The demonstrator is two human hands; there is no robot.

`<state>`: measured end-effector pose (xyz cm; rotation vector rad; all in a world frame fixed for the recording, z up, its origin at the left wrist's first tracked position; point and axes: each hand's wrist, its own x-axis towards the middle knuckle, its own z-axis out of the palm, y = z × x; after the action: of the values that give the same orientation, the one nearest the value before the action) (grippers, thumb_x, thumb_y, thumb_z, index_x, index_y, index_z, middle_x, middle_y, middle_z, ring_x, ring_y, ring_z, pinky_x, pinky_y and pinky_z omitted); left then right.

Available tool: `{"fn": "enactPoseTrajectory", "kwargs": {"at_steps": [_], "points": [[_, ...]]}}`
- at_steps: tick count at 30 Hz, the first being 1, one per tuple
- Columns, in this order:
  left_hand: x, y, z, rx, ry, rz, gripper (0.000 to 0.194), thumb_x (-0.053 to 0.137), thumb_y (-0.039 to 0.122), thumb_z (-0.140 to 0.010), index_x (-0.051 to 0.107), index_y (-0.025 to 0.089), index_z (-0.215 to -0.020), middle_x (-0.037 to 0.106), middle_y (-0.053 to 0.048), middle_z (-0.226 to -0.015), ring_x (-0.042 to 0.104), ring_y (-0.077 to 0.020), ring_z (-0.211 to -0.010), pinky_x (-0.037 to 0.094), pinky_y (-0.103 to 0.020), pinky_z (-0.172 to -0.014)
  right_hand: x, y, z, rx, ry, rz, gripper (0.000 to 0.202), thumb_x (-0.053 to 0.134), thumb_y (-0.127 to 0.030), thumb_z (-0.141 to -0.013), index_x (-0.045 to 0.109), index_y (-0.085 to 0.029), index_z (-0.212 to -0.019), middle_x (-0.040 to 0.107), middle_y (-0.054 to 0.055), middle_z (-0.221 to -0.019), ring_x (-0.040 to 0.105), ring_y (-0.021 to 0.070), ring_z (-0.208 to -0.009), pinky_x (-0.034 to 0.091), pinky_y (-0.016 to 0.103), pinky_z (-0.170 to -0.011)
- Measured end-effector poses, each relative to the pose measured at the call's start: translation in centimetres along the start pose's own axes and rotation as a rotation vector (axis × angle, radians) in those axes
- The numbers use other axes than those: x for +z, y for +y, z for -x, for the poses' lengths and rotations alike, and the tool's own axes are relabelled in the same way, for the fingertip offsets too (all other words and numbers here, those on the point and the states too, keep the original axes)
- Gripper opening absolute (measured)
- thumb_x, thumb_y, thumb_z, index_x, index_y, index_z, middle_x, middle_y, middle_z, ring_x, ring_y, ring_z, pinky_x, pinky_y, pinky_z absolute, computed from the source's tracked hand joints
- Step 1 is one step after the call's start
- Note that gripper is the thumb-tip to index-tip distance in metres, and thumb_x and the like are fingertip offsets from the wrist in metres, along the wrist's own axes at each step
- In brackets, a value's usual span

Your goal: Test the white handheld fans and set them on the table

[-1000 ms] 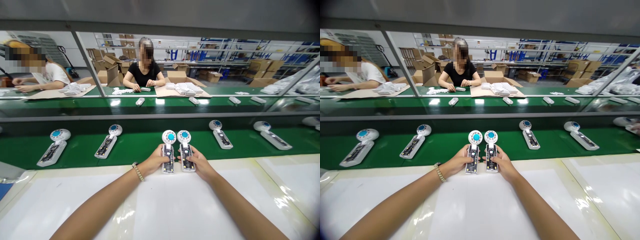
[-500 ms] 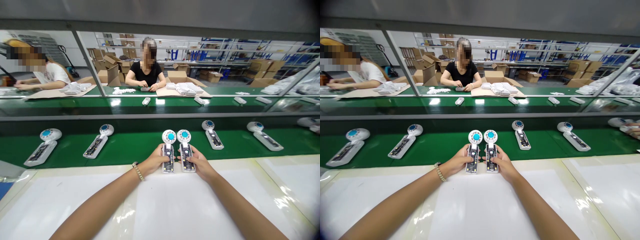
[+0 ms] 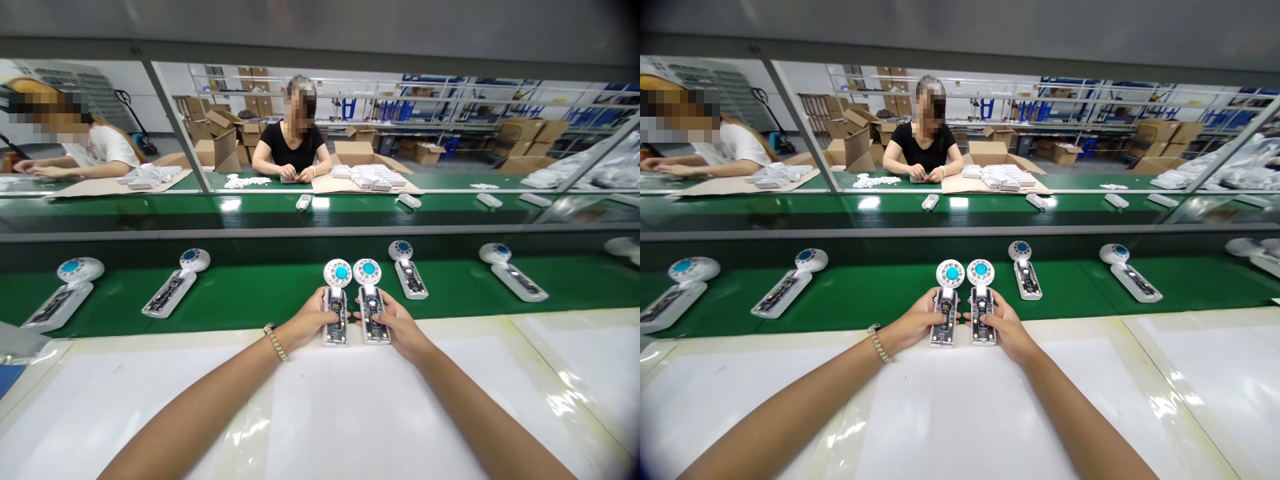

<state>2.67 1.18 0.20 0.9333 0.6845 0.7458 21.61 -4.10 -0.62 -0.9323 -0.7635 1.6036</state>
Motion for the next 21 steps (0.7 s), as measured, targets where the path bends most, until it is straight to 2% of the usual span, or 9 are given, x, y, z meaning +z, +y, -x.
{"fn": "enactPoseTrajectory", "kwargs": {"at_steps": [6,14,21], "points": [[0.00,0.10,0.11,0.001,-0.002,-0.001,0.056,0.065,0.003,-0.054,0.043,0.018,-0.104,0.058,-0.005,-0.099,0.063,-0.0174,-0.079,0.048,-0.032,-0.072,0.49,-0.32,0.19,0.004,0.022,0.020,0.055,0.071,-0.016,-0.062,0.052,-0.027,-0.113,0.063,0.005,-0.113,0.064,0.0269,-0.096,0.050,0.043,-0.084],[-0.09,-0.08,0.05,0.006,-0.010,-0.010,0.056,0.065,0.005,-0.054,0.041,0.018,-0.103,0.057,-0.007,-0.102,0.063,-0.0205,-0.082,0.048,-0.037,-0.075,0.21,-0.05,0.04,-0.011,0.022,0.042,0.052,0.070,-0.017,-0.064,0.053,-0.026,-0.112,0.062,0.005,-0.116,0.064,0.0269,-0.095,0.051,0.043,-0.083],[-0.10,-0.03,0.06,0.001,-0.014,0.007,0.056,0.067,0.004,-0.054,0.042,0.017,-0.103,0.057,-0.007,-0.102,0.064,-0.0208,-0.083,0.048,-0.039,-0.078,0.19,0.03,0.09,-0.012,0.020,0.047,0.059,0.073,-0.019,-0.063,0.049,-0.026,-0.117,0.063,0.006,-0.115,0.064,0.0265,-0.096,0.051,0.041,-0.083]]}}
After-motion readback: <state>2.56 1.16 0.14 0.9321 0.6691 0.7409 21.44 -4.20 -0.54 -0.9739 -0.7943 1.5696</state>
